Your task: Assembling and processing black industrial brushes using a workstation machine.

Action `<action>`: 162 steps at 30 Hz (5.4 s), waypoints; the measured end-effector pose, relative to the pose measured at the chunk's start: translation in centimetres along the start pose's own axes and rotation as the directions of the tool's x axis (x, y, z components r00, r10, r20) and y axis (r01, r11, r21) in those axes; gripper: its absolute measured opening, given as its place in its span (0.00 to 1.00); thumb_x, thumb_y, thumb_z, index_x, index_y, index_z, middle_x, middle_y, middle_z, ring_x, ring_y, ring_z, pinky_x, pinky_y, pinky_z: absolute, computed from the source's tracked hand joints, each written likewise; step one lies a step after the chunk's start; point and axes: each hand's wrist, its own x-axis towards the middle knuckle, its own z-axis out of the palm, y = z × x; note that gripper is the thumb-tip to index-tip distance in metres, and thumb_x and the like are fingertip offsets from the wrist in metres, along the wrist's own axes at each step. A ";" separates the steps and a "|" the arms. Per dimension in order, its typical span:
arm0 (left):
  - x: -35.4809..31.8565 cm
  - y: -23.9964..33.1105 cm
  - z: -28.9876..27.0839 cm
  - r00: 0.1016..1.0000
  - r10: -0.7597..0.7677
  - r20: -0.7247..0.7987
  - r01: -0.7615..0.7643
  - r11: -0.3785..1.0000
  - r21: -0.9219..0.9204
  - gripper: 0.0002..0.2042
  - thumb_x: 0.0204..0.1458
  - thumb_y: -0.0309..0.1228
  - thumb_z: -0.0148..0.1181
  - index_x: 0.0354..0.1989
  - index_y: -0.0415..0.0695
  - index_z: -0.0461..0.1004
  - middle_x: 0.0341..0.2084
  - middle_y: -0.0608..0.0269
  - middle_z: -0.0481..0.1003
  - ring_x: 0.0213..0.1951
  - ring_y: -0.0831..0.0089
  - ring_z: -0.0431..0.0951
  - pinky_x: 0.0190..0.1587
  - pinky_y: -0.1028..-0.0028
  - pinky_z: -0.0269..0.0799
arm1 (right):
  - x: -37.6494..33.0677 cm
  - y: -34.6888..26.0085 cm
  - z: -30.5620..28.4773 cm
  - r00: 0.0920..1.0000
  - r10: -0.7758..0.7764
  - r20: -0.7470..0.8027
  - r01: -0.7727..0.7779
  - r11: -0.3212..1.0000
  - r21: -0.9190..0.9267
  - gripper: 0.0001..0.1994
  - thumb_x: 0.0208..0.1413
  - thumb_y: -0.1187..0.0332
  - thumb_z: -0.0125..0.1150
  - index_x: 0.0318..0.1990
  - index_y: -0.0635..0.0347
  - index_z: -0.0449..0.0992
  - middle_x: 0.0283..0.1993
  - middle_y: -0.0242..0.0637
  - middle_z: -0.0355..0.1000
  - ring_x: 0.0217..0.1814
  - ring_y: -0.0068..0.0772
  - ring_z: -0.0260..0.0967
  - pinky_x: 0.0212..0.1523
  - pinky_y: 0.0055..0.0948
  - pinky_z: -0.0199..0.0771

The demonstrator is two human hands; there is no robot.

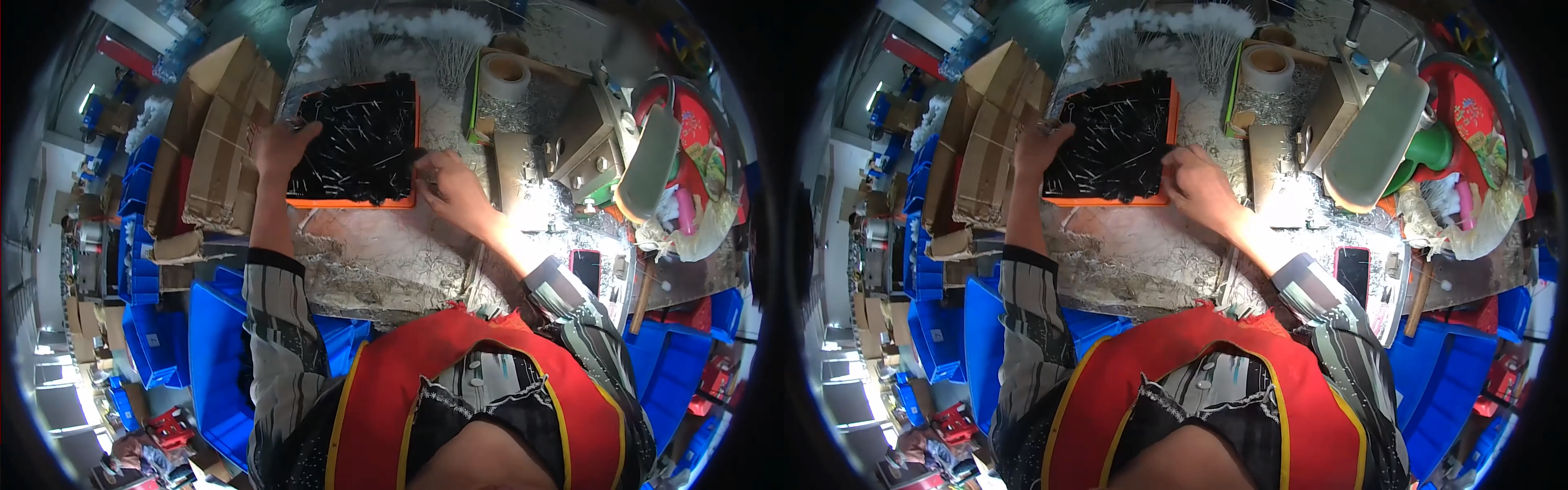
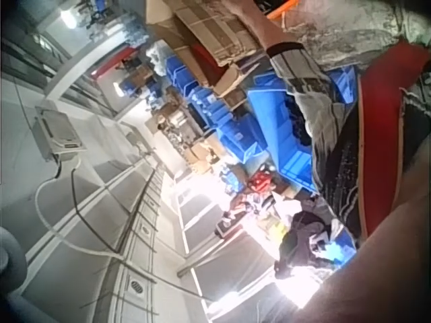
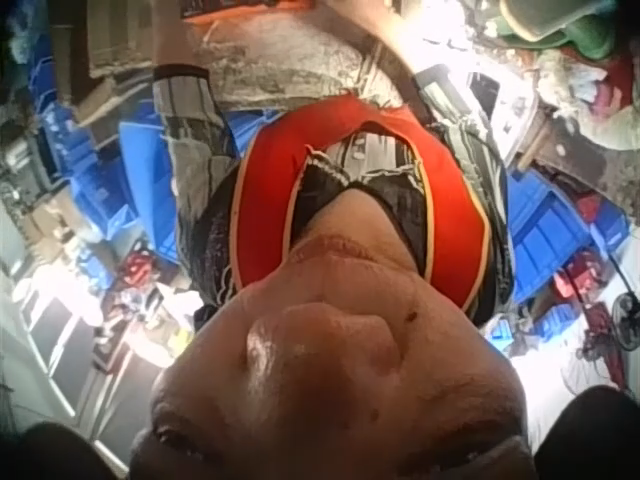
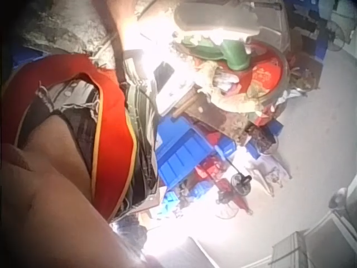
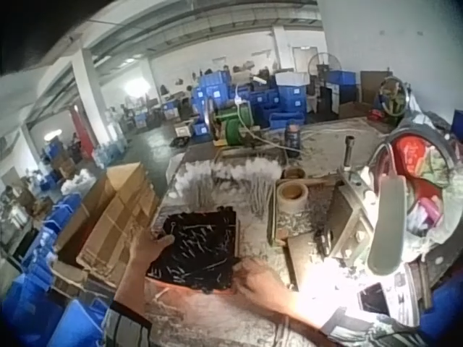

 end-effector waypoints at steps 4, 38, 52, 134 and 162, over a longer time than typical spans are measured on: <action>1.0 0.3 2.9 0.979 -0.098 0.177 0.081 0.991 0.103 0.22 0.35 0.45 0.65 0.38 0.45 0.78 0.31 0.50 0.77 0.36 0.59 0.77 0.39 0.67 0.70 | 2.9 -0.6 1.4 0.985 -0.171 -0.036 0.162 0.969 -0.186 0.08 0.43 0.71 0.59 0.30 0.67 0.74 0.44 0.42 0.67 0.48 0.43 0.61 0.48 0.35 0.64; 8.6 7.0 10.3 0.418 0.532 0.736 -0.900 0.354 0.255 0.31 0.35 0.27 0.65 0.53 0.58 0.65 0.44 0.70 0.70 0.53 0.70 0.64 0.55 0.60 0.54 | 5.0 -1.0 3.0 0.821 0.041 0.570 0.332 0.778 -0.534 0.10 0.44 0.67 0.52 0.29 0.57 0.80 0.38 0.37 0.73 0.46 0.32 0.65 0.48 0.30 0.57; 8.1 7.8 11.0 0.082 0.593 0.801 -0.993 0.121 0.013 0.18 0.36 0.26 0.61 0.37 0.63 0.77 0.35 0.71 0.67 0.48 0.71 0.63 0.53 0.64 0.52 | 4.6 -0.7 3.3 0.828 0.008 0.560 0.338 0.790 -0.512 0.10 0.41 0.67 0.53 0.27 0.58 0.80 0.37 0.38 0.72 0.43 0.32 0.65 0.47 0.29 0.57; -18.1 8.2 8.5 0.923 0.063 0.380 0.385 -0.137 -0.913 0.10 0.42 0.15 0.52 0.23 0.45 0.61 0.30 0.62 0.69 0.34 0.75 0.70 0.40 0.75 0.69 | -8.9 -4.4 -5.6 0.939 -0.033 0.342 0.083 0.988 -0.134 0.21 0.37 0.77 0.59 0.45 0.60 0.72 0.42 0.38 0.70 0.38 0.41 0.68 0.38 0.35 0.70; -19.5 8.5 9.7 0.950 0.299 -0.091 -0.249 0.547 -0.799 0.08 0.41 0.17 0.53 0.27 0.41 0.61 0.31 0.59 0.68 0.39 0.69 0.70 0.44 0.73 0.64 | -7.6 -0.7 -2.0 0.966 0.011 0.259 0.035 0.984 -0.172 0.10 0.37 0.80 0.53 0.31 0.72 0.68 0.37 0.51 0.61 0.40 0.53 0.64 0.40 0.41 0.67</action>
